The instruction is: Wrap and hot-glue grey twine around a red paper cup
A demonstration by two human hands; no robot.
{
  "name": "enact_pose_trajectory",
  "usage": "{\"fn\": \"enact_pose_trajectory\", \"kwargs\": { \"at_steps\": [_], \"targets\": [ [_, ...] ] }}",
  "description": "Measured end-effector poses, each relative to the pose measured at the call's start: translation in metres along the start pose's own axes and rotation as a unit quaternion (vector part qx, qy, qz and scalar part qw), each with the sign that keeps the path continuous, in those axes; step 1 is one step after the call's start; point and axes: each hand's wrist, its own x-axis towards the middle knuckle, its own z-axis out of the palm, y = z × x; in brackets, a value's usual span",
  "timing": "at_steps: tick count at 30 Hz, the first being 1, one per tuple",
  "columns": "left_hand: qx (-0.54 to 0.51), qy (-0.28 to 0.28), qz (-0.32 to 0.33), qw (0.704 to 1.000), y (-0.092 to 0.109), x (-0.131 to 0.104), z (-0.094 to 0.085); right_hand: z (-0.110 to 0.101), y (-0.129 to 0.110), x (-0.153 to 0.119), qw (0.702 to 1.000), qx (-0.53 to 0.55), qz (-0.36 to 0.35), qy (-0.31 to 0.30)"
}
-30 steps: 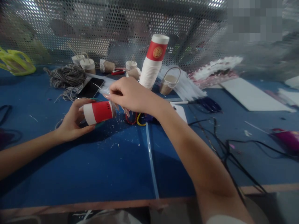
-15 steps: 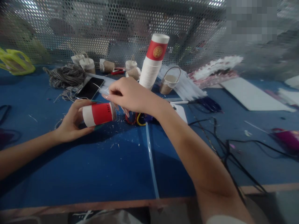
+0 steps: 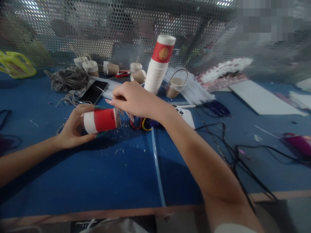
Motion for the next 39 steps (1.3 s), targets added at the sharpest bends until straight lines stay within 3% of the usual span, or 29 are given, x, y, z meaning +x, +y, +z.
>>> {"fn": "enact_pose_trajectory", "kwargs": {
  "at_steps": [13,39],
  "targets": [
    [0.022,0.001,0.035,0.999,0.0015,0.0006,-0.0006,0.0007,-0.0014,0.0012,1.000,0.006,0.011,-0.021],
    [0.006,-0.009,0.012,1.000,0.0029,-0.0005,-0.0012,0.0005,0.0006,0.0007,0.999,0.014,0.011,-0.033]
  ]
}}
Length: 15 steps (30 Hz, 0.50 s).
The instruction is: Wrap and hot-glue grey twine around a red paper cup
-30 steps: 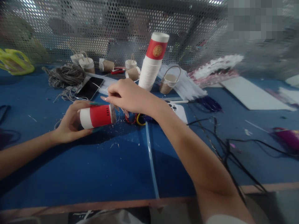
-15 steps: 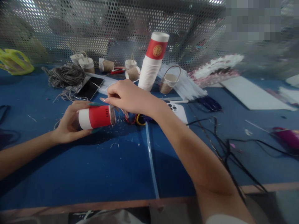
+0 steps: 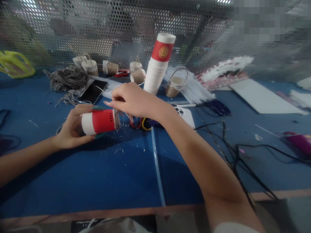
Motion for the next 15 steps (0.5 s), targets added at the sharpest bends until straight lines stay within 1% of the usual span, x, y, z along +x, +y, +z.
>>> {"fn": "enact_pose_trajectory", "kwargs": {
  "at_steps": [3,7,15],
  "targets": [
    [0.004,0.000,-0.013,1.000,-0.0007,0.0001,0.0001,-0.0013,-0.0011,-0.0013,1.000,0.007,0.009,0.005],
    [0.013,-0.011,-0.025,1.000,-0.0013,0.0005,-0.0006,-0.0019,-0.0050,-0.0009,1.000,-0.018,0.009,0.012],
    [-0.010,0.006,-0.016,1.000,-0.0029,0.0001,0.0003,-0.0004,-0.0071,0.0007,0.999,-0.031,0.020,0.001]
  ]
}}
